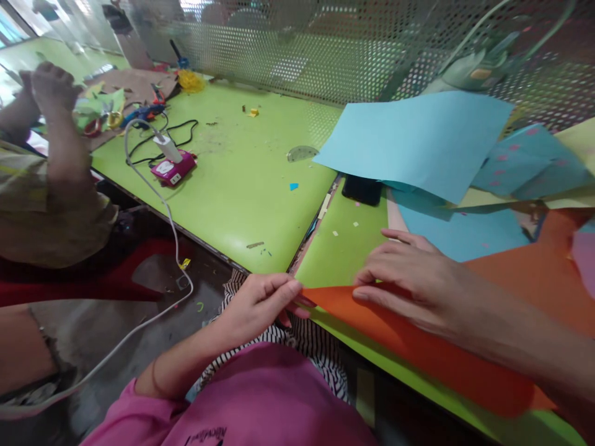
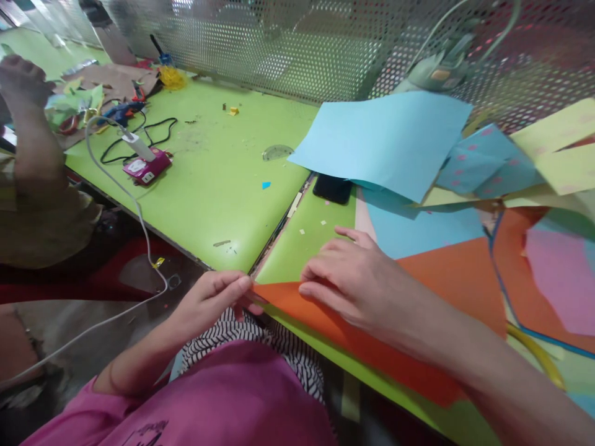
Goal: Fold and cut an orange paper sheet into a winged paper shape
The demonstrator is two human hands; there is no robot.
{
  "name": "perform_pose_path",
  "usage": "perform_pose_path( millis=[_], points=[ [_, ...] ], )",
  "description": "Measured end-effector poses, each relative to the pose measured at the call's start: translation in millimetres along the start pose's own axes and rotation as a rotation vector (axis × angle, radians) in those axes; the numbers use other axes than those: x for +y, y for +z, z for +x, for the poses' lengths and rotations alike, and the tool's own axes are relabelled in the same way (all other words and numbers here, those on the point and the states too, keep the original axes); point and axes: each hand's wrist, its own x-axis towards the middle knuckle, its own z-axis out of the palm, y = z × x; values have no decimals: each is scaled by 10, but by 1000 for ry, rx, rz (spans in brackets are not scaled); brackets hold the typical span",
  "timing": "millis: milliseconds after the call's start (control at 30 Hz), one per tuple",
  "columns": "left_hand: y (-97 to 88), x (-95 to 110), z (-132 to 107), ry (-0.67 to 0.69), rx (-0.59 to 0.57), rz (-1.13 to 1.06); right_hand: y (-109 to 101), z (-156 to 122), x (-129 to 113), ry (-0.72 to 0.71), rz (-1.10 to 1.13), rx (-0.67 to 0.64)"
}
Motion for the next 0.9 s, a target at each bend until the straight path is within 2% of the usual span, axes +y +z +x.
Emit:
perform_pose_path(
  millis=[133,233,267,333,400,467,500,567,600,633,733,833,900],
  points=[
    [-19,138,36,34,-54,106,36,30,-40,-42,-22,-13],
    [18,205,143,24,-194,285,39,58,-127,-90,-54,-32],
    [36,201,183,20,-234,331,26,36,-176,-84,-84,0],
    [74,153,249,7,-265,325,2,-93,-310,-11,-173,184],
    [108,77,283,-35,-220,178,32,-332,-476,142,-231,457],
    [146,8,282,-76,-134,16,169,-605,-634,272,-67,550],
    [172,-16,271,-87,-95,-40,281,-720,-694,280,107,455],
    [245,-49,237,-80,-28,-101,555,-856,-755,555,426,306],
    [293,-61,216,-72,-7,-126,697,-869,-757,703,576,276],
    [346,-75,193,-65,3,-149,827,-850,-748,787,720,301],
    [504,-147,107,-53,-1,-214,1077,-691,-707,776,1096,515],
    [578,-261,-12,-67,-106,-267,1120,-566,-745,840,1263,734],
    [559,-323,-84,-92,-206,-302,1110,-560,-805,935,1319,802]
  ],
)
